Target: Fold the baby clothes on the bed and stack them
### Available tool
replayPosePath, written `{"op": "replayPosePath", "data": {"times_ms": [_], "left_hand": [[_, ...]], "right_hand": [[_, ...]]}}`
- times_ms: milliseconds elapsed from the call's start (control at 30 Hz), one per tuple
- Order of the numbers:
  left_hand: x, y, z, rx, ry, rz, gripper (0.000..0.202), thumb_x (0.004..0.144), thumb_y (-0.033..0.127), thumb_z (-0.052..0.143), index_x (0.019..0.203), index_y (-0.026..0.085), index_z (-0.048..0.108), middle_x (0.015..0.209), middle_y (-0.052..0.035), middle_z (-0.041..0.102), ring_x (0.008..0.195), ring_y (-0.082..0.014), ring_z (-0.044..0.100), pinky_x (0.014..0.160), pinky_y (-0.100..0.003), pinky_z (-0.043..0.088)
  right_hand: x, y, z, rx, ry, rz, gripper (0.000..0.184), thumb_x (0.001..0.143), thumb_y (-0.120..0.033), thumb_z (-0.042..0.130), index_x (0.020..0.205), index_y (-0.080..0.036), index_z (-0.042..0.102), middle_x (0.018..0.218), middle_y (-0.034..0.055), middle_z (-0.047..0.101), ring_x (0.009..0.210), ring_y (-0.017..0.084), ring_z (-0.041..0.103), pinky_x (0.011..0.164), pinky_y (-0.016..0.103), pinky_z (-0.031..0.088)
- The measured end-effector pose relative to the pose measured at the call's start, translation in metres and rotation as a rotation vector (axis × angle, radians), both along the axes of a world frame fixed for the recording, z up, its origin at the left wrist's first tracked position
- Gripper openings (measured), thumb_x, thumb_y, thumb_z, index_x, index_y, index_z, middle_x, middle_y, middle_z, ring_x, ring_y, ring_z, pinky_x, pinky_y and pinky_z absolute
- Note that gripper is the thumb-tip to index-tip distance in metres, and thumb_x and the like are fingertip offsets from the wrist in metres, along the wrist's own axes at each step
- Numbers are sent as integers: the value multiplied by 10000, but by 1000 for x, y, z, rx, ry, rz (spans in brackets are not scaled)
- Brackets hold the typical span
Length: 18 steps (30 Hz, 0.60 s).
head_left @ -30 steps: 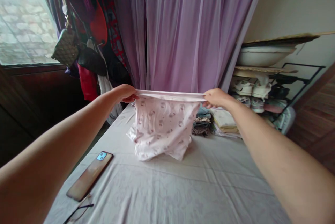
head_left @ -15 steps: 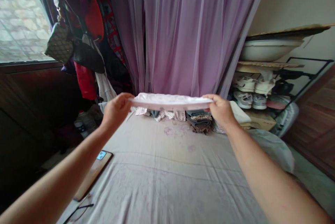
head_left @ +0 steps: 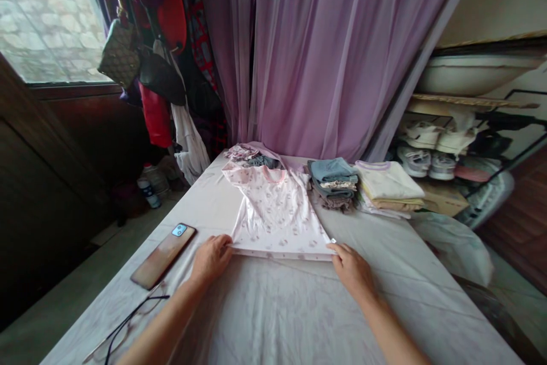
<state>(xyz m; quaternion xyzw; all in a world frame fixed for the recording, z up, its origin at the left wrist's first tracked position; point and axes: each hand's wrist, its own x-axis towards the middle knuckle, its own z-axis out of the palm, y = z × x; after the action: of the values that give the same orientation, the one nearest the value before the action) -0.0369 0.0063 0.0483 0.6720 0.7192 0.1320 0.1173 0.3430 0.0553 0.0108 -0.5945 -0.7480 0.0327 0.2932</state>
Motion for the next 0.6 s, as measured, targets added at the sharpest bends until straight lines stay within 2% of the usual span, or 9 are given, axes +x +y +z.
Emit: {"op": "replayPosePath", "data": {"times_ms": [233,333,467,533,600], "left_hand": [[3,1,3,-3,163,-92,166,833,215,474,845,211,639,907,-71,706,927,-242,615,810,-327,416],[-1,8,14,-136,197,-140,183,803,257,487,797,217,665,857,-62,714,851,-239,643,714,-311,418],[-14,37,32,-388,155,-267,351,833,460,466,735,211,693,742,-42,708,700,-200,640,581,-265,385],[-19,58,35,-391,121,-271,428,850,519,448,696,199,688,696,-39,698,679,-182,633,575,-251,390],[-23,81,34,-322,66,-175,380,863,475,469,745,197,700,723,-34,709,695,-173,643,596,-241,415]], "right_hand": [[2,0,-17,86,-95,24,338,773,-170,442,909,-255,740,897,59,721,821,211,662,750,317,523],[4,-1,-19,92,-66,58,305,770,-196,453,880,-234,735,894,63,717,833,213,656,780,321,517],[6,-4,-16,64,10,104,254,782,-237,462,823,-220,712,890,66,709,846,212,660,801,327,518],[7,-7,-15,68,41,112,230,807,-274,479,802,-219,703,909,76,704,857,216,664,796,329,521],[6,-9,-14,91,55,97,229,832,-321,499,787,-218,699,933,87,700,857,222,666,784,336,524]]}}
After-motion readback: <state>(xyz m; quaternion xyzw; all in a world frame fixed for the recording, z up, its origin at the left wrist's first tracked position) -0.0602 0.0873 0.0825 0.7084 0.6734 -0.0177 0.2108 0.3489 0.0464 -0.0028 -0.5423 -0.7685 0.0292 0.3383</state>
